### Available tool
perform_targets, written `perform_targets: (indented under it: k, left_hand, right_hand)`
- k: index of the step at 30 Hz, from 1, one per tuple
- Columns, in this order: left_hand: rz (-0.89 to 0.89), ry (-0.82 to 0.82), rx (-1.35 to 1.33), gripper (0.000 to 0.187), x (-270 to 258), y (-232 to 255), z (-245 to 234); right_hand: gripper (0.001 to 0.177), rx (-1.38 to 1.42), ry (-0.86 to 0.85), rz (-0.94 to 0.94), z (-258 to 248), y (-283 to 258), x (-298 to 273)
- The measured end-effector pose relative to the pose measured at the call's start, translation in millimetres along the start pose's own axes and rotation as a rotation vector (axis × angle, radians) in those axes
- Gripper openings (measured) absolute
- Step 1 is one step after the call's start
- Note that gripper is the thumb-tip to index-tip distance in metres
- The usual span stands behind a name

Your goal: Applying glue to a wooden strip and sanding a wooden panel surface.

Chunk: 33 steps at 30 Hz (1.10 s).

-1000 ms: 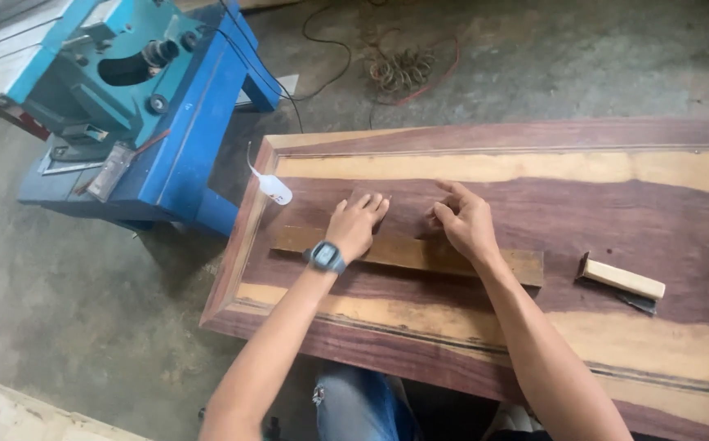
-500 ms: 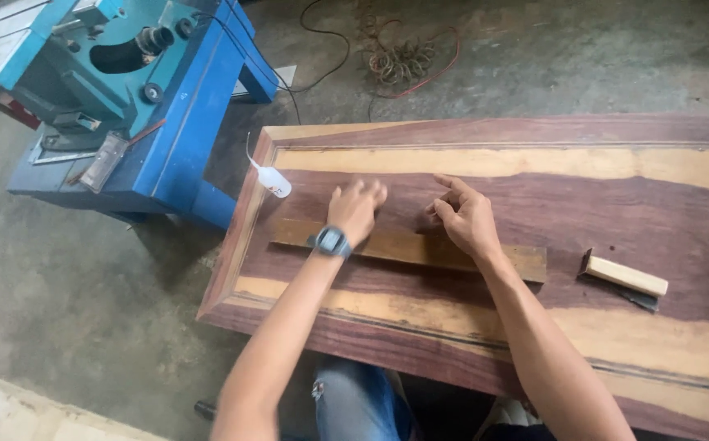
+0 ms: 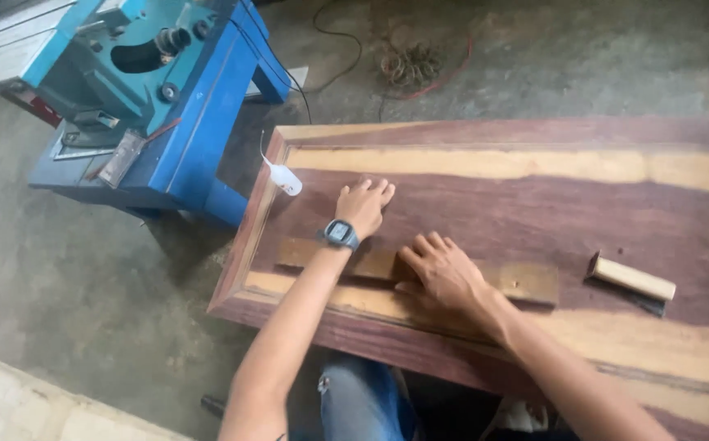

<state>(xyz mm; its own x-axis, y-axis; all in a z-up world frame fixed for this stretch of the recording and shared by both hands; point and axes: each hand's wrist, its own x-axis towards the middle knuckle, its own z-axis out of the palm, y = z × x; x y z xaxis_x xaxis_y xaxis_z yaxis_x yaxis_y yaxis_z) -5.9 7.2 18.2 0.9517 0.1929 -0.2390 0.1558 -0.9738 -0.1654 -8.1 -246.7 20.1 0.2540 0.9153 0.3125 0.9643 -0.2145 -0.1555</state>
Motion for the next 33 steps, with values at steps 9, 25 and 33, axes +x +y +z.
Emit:
perform_targets:
  k: [9, 25, 33]
  left_hand:
    - [0.016, -0.050, -0.040, 0.072, -40.5, 26.9, -3.2]
    - [-0.027, -0.009, -0.066, 0.068, -15.4, 24.6, -8.2]
    - [0.036, 0.050, 0.035, 0.070, -26.1, 34.9, 3.8]
  right_hand:
    - [0.058, 0.025, 0.069, -0.195, 7.2, -4.8, -9.1]
    - [0.063, 0.106, -0.029, -0.169, 4.1, -19.5, -20.1]
    - [0.063, 0.145, 0.042, -0.181, 0.8, -12.9, -19.3]
